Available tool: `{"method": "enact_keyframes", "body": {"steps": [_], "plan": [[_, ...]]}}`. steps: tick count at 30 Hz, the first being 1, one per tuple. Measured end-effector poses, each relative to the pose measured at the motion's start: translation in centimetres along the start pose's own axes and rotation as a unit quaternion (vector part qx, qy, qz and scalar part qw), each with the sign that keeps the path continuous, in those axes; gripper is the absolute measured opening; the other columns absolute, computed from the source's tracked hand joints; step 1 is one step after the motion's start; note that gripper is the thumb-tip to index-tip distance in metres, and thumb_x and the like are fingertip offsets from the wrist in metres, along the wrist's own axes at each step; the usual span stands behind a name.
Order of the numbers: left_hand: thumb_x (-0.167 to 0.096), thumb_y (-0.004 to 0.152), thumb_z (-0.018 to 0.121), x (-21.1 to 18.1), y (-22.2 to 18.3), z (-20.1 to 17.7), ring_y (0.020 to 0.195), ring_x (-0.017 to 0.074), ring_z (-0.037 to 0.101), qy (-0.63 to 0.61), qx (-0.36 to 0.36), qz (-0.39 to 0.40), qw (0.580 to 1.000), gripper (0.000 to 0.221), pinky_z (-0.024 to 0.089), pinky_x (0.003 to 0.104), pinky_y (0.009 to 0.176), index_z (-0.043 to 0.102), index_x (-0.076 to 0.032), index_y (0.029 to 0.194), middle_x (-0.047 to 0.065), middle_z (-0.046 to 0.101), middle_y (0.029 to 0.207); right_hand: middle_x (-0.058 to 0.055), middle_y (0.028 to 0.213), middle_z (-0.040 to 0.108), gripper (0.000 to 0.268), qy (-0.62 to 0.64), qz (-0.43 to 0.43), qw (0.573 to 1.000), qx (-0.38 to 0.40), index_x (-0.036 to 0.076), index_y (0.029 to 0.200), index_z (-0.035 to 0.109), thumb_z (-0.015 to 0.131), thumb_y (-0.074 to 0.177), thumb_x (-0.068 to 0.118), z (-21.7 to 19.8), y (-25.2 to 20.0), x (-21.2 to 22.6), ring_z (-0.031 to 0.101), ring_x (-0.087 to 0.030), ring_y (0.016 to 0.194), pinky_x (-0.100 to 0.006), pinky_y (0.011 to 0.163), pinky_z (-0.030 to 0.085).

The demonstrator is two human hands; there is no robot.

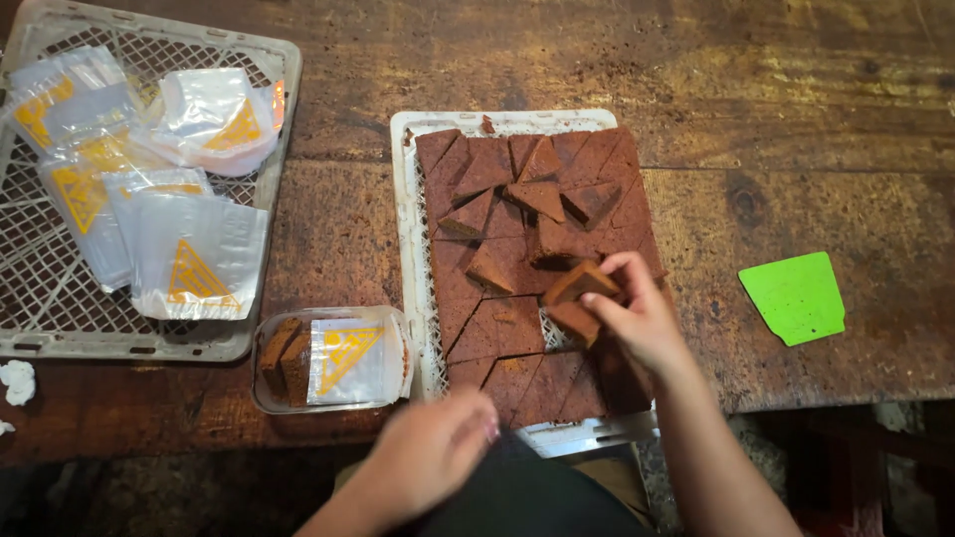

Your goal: Individually packaging triangular pieces of cake into plastic bags at a production table.

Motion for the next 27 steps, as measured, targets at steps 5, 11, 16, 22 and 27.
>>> {"method": "enact_keyframes", "body": {"steps": [5,11,16,22,27], "plan": [[-0.027,0.098,0.058,0.6,1.8,-1.7,0.086,0.0259,0.071,0.067,-0.274,-0.002,0.959,0.012,0.052,0.040,0.073,0.066,-0.019,0.100,0.001,0.074,0.098,-0.006,0.103,0.061,0.028,0.050,0.017,0.992,0.113,0.017,0.105,0.047,0.066,0.087,0.008,5.9,-2.7,0.6,0.065,-0.016,0.084,-0.024,0.059,0.057],[-0.037,0.090,0.060,2.6,-1.6,-4.9,0.083,0.0269,0.073,0.077,-0.219,-0.223,0.947,0.016,0.052,0.040,0.074,0.073,-0.032,0.098,0.002,0.079,0.087,0.002,0.093,0.053,0.030,-0.065,-0.071,0.991,0.093,0.017,0.098,0.044,0.071,0.085,0.013,9.0,-4.3,-0.6,0.050,-0.014,0.084,-0.028,0.080,0.039],[-0.027,0.092,0.068,9.6,-1.6,-3.9,0.086,0.0336,0.066,0.117,-0.318,-0.190,0.922,0.021,0.049,0.046,0.079,0.055,-0.013,0.101,0.009,0.067,0.093,-0.009,0.109,0.065,0.021,-0.158,-0.233,0.959,0.036,0.013,0.091,0.048,0.056,0.075,0.001,7.9,-4.2,2.1,0.059,-0.025,0.105,-0.040,0.092,0.042],[-0.019,0.089,0.066,6.8,-2.8,-4.7,0.081,0.0226,0.066,0.055,-0.376,-0.156,0.912,0.004,0.049,0.035,0.077,0.067,-0.015,0.090,0.002,0.072,0.085,-0.009,0.094,0.057,0.029,0.195,-0.046,0.980,-0.008,0.009,0.107,0.051,0.070,0.086,0.004,6.4,-4.7,2.2,0.057,-0.019,0.076,-0.029,0.071,0.049],[-0.022,0.094,0.058,6.2,-2.9,-4.8,0.107,0.0170,0.075,-0.003,-0.414,-0.142,0.899,0.029,0.055,0.031,0.095,0.080,-0.010,0.108,0.002,0.081,0.111,-0.012,0.093,0.063,0.026,0.449,0.052,0.892,-0.035,0.010,0.108,0.053,0.066,0.088,0.000,7.1,-4.9,1.1,0.066,-0.027,0.078,-0.034,0.075,0.054]]}}
Point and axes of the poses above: each hand's wrist, its own y-axis towards the middle knuckle, its own z-axis out of the palm, x = y × z, the point moved 3 cm from there along y, towards the middle knuckle
